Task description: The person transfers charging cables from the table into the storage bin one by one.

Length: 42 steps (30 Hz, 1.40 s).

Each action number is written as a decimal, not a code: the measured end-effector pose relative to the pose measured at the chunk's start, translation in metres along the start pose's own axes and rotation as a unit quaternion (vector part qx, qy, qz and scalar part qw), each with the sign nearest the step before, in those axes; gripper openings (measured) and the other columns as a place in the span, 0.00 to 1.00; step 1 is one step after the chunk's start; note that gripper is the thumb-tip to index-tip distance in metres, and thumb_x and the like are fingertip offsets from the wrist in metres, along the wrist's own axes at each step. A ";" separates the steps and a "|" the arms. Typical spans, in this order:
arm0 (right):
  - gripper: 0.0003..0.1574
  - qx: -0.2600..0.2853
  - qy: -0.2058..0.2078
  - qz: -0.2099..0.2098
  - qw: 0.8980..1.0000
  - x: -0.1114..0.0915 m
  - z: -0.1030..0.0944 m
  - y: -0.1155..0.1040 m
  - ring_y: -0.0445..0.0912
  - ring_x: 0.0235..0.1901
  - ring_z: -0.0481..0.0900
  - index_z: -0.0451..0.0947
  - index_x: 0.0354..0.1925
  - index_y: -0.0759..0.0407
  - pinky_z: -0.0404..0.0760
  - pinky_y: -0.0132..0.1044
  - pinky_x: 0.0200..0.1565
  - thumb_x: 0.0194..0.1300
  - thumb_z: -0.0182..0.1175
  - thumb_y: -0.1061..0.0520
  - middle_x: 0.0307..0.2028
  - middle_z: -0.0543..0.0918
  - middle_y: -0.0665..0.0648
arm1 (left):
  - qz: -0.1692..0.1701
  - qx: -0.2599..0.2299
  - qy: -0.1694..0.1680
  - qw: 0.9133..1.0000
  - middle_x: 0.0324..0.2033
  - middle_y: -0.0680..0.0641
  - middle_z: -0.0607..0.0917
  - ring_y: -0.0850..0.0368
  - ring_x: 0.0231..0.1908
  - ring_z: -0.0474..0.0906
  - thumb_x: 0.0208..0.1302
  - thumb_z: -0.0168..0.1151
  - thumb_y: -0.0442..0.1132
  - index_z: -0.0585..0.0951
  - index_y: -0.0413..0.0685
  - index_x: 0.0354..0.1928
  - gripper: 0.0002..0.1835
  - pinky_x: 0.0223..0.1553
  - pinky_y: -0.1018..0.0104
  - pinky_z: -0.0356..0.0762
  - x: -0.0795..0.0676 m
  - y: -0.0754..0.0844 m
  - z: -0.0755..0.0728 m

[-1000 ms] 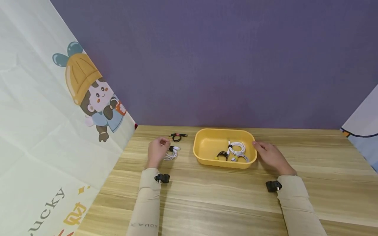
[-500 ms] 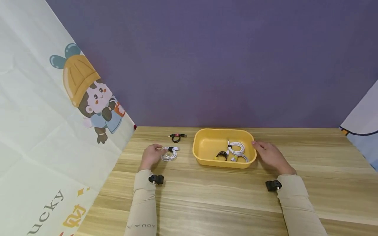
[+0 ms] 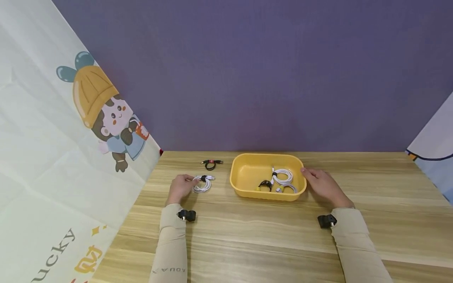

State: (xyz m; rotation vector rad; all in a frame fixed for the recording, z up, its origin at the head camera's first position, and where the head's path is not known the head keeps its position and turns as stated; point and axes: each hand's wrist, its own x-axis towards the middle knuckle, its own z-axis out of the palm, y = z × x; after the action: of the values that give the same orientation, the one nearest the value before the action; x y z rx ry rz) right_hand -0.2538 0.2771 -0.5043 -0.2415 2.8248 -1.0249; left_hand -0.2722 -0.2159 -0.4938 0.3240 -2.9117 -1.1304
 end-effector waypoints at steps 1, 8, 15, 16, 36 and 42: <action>0.48 0.000 0.001 -0.001 1.000 0.000 0.000 0.000 0.77 0.69 0.61 0.61 0.74 0.72 0.67 0.75 0.65 0.82 0.32 0.33 0.71 0.64 0.78 | -0.003 -0.003 0.001 1.000 0.41 0.41 0.90 0.47 0.36 0.82 0.64 0.69 0.50 0.88 0.42 0.45 0.18 0.32 0.63 0.76 0.000 0.000 0.000; 0.49 0.005 -0.001 0.010 1.000 0.000 0.000 -0.002 0.77 0.70 0.61 0.61 0.74 0.72 0.68 0.75 0.65 0.82 0.31 0.32 0.71 0.64 0.79 | -0.003 0.001 0.017 1.000 0.36 0.44 0.90 0.52 0.33 0.82 0.63 0.70 0.46 0.89 0.42 0.43 0.15 0.28 0.67 0.74 0.002 -0.002 0.003; 0.50 0.008 -0.001 0.011 1.000 -0.001 0.000 -0.004 0.77 0.70 0.60 0.61 0.74 0.72 0.67 0.75 0.65 0.82 0.31 0.32 0.71 0.64 0.79 | -0.009 0.007 0.026 1.000 0.35 0.45 0.90 0.53 0.30 0.80 0.62 0.71 0.45 0.90 0.44 0.40 0.12 0.26 0.69 0.72 0.003 -0.003 0.004; 0.49 0.008 -0.001 0.009 1.000 -0.001 0.000 -0.004 0.77 0.70 0.60 0.61 0.74 0.72 0.67 0.75 0.65 0.82 0.31 0.32 0.71 0.64 0.79 | -0.009 0.008 0.027 1.000 0.34 0.45 0.90 0.53 0.30 0.80 0.62 0.71 0.45 0.90 0.44 0.40 0.12 0.25 0.69 0.72 0.003 -0.003 0.004; 0.50 0.008 -0.002 0.012 1.000 0.001 0.001 0.001 0.77 0.69 0.61 0.60 0.74 0.72 0.67 0.75 0.65 0.82 0.31 0.32 0.71 0.63 0.79 | 0.013 -0.011 0.046 0.999 0.31 0.46 0.90 0.54 0.29 0.80 0.60 0.74 0.42 0.90 0.45 0.34 0.08 0.25 0.69 0.72 0.001 0.002 0.003; 0.49 0.009 -0.001 0.013 1.000 0.001 0.001 0.000 0.77 0.70 0.60 0.59 0.75 0.72 0.67 0.75 0.65 0.82 0.31 0.32 0.72 0.63 0.78 | 0.022 -0.022 0.045 0.998 0.29 0.46 0.91 0.56 0.25 0.79 0.60 0.74 0.42 0.90 0.44 0.34 0.08 0.22 0.71 0.72 0.001 0.002 0.002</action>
State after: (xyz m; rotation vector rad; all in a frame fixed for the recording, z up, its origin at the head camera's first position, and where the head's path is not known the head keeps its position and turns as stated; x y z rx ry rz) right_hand -0.2542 0.2766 -0.5056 -0.2035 2.8072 -1.0440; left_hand -0.2740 -0.2138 -0.4941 0.2993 -2.7974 -1.1402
